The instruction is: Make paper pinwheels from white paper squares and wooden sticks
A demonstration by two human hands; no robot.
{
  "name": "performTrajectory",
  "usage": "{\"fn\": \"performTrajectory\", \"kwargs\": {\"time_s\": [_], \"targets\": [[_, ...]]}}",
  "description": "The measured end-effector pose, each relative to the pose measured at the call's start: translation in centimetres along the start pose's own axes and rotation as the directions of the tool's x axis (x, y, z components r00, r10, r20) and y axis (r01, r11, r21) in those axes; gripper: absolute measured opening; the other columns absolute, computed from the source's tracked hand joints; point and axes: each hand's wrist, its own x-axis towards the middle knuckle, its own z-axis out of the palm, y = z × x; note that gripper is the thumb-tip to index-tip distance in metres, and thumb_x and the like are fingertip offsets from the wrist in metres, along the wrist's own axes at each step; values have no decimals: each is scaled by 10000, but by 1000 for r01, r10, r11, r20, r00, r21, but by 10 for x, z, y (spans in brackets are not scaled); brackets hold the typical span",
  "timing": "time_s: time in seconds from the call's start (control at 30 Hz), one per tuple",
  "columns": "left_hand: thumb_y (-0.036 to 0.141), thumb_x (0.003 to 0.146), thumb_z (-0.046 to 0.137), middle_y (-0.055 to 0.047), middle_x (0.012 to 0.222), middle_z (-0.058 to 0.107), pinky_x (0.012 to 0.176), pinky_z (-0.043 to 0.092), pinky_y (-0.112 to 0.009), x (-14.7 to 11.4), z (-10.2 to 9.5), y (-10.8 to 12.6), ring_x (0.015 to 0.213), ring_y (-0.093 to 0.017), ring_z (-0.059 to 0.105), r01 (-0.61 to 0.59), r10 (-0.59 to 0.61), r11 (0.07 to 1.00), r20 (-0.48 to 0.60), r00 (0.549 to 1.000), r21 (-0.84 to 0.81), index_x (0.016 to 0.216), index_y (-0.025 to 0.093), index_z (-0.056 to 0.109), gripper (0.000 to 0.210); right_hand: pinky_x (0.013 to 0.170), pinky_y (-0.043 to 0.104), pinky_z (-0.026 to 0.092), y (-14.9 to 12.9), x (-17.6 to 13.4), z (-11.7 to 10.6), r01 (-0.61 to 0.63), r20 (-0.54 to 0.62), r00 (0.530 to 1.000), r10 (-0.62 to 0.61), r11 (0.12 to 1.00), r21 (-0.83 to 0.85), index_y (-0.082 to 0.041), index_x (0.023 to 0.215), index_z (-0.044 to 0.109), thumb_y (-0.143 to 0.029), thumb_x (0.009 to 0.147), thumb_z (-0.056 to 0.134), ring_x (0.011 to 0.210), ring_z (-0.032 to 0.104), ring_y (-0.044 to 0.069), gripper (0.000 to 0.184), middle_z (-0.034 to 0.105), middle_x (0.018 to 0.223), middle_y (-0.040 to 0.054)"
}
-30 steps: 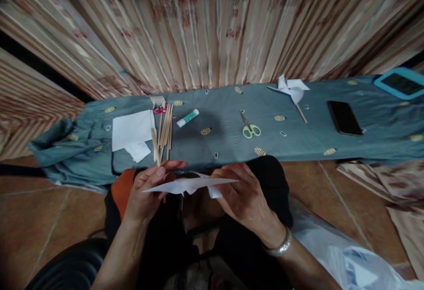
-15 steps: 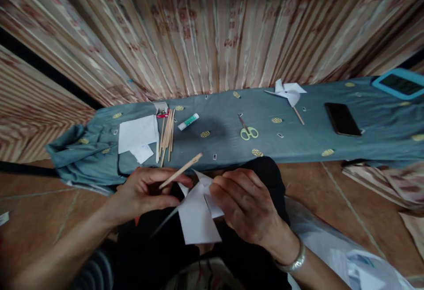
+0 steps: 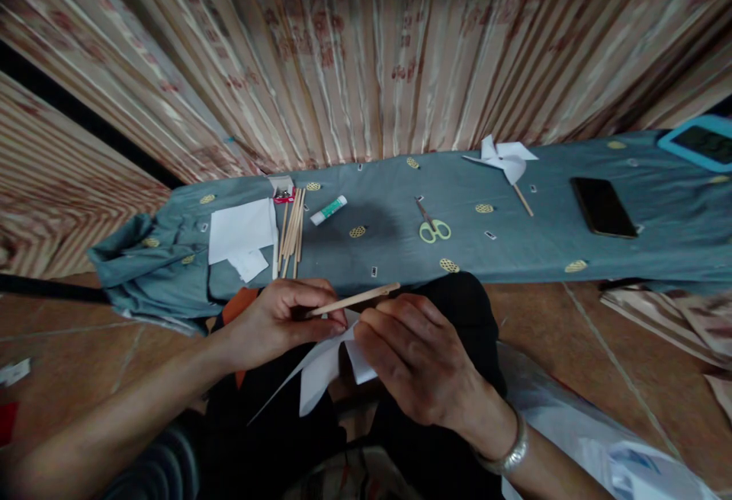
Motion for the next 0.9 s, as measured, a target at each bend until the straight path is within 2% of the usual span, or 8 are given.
{"fn": "performTrajectory", "kwargs": {"time_s": [0.17,0.33,0.47,0.67,0.8,0.9], "targets": [[239,718,711,6,672,587,581,388,-199,0,4,-6,618,-96,513,127,-129,974,3,992,-186,683,138,698,108,828,362,497,2,-4,9,-27,-17,999,29,996,90,-131,1021,624,-59,879,540,942,643,202,180,731,949,92],[342,662,770,44,554,508,510,318,-186,-2,14,-16,521,-65,392,228,-238,886,24,971,-403,639,132,643,246,814,330,517,0,1,13,-76,-22,996,82,975,209,-142,1019,616,-66,868,575,921,652,185,174,731,934,81],[415,621,813,42,537,494,473,271,-185,-3,20,-24,495,-58,359,257,-289,838,7,957,-481,621,130,632,337,775,319,518,-3,5,13,-103,-37,993,113,971,215,-153,992,617,-79,893,541,833,651,171,145,727,840,54],[472,576,835,18,546,524,464,256,-199,-6,27,-31,481,-69,382,310,-378,780,-15,926,-544,631,127,657,392,754,319,512,-5,4,16,-132,6,991,133,969,210,-147,995,622,-63,895,514,829,646,176,170,721,842,52],[486,587,830,30,528,502,445,218,-194,-2,28,-37,459,-48,341,288,-367,790,-42,929,-542,656,120,671,405,747,325,518,-3,-3,19,-167,35,986,163,966,197,-167,1000,609,-57,894,508,836,646,175,183,723,872,47],[545,624,793,16,624,577,419,170,-192,4,26,-50,437,-24,317,203,-329,802,-132,935,-562,884,111,700,514,749,322,524,3,-10,18,-211,65,977,202,957,198,-188,988,604,-85,914,500,849,647,171,164,727,900,46]]}}
